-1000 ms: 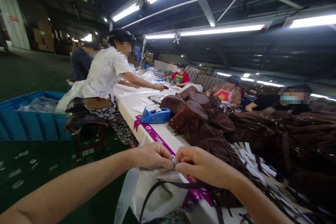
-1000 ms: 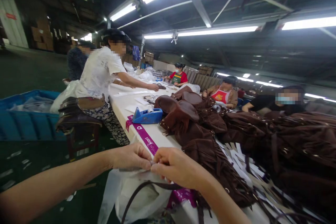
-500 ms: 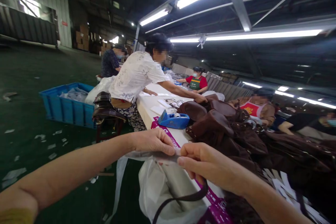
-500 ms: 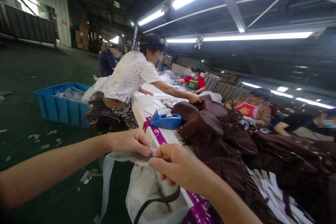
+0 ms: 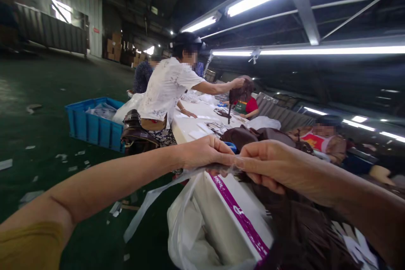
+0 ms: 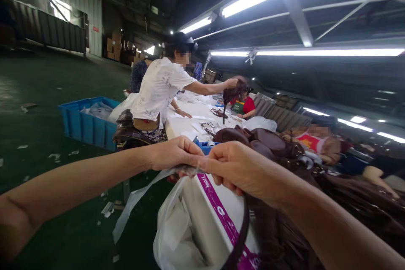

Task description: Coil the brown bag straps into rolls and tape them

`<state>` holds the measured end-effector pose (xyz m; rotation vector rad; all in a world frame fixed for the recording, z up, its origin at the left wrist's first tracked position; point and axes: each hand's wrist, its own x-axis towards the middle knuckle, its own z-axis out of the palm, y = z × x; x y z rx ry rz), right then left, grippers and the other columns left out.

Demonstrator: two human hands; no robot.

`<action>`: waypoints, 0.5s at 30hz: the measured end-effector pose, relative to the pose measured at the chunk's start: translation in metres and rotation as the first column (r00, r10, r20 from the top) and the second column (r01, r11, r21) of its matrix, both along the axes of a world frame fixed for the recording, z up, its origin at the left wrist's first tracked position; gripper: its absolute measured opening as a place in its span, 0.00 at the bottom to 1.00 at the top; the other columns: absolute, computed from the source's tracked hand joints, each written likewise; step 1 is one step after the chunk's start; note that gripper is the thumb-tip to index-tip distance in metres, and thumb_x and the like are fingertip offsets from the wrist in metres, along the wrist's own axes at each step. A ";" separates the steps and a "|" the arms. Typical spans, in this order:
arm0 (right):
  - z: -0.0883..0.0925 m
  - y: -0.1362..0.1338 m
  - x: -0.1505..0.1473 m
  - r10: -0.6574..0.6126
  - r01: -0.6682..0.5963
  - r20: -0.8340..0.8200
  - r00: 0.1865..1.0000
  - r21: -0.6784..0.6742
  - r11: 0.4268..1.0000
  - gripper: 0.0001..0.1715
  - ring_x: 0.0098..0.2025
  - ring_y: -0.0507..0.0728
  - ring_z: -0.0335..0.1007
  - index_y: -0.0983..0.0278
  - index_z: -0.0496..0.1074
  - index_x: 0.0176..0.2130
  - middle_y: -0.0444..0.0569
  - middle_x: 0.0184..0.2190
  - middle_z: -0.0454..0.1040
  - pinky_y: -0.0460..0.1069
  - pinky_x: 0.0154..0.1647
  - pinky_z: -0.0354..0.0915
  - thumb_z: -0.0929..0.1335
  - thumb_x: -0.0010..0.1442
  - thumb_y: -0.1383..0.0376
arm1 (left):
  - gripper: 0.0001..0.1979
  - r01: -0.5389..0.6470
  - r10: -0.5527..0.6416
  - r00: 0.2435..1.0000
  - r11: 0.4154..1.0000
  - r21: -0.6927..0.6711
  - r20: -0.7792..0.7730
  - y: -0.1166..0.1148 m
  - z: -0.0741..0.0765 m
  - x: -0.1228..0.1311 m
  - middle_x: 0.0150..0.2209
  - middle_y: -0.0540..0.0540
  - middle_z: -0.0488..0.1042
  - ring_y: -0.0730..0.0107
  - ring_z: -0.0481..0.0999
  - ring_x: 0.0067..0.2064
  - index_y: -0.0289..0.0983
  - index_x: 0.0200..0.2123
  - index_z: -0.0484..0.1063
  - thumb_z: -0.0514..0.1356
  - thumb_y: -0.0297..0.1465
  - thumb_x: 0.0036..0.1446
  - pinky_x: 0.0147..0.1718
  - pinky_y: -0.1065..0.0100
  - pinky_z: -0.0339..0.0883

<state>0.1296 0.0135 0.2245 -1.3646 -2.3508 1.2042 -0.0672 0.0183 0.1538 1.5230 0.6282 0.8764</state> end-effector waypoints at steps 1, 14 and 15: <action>-0.001 -0.002 0.007 0.012 -0.017 -0.064 0.998 -0.081 0.997 0.26 0.15 0.46 0.52 0.63 0.66 0.26 0.40 0.17 0.65 0.42 0.14 0.48 0.70 0.51 0.43 | 0.17 -0.027 0.026 0.999 0.999 0.032 0.019 0.001 0.001 -0.004 0.16 0.54 0.63 0.81 0.56 0.18 0.33 0.21 0.72 0.68 0.41 0.47 0.17 0.75 0.46; 0.010 -0.012 0.016 -0.060 0.059 -0.069 0.996 -0.016 0.998 0.24 0.13 0.44 0.49 0.66 0.69 0.27 0.37 0.15 0.61 0.41 0.14 0.47 0.69 0.54 0.47 | 0.21 -0.031 0.056 0.991 0.980 0.198 -0.121 0.007 0.025 0.017 0.14 0.54 0.62 0.81 0.56 0.15 0.33 0.21 0.71 0.64 0.46 0.48 0.15 0.74 0.46; 0.012 -0.013 0.020 -0.042 0.035 -0.122 0.992 -0.060 0.998 0.25 0.14 0.44 0.51 0.66 0.69 0.29 0.38 0.16 0.63 0.41 0.15 0.50 0.69 0.53 0.46 | 0.21 -0.053 0.076 0.992 0.974 0.221 -0.099 0.007 0.026 0.019 0.14 0.55 0.61 0.81 0.55 0.15 0.33 0.20 0.70 0.64 0.46 0.48 0.15 0.75 0.45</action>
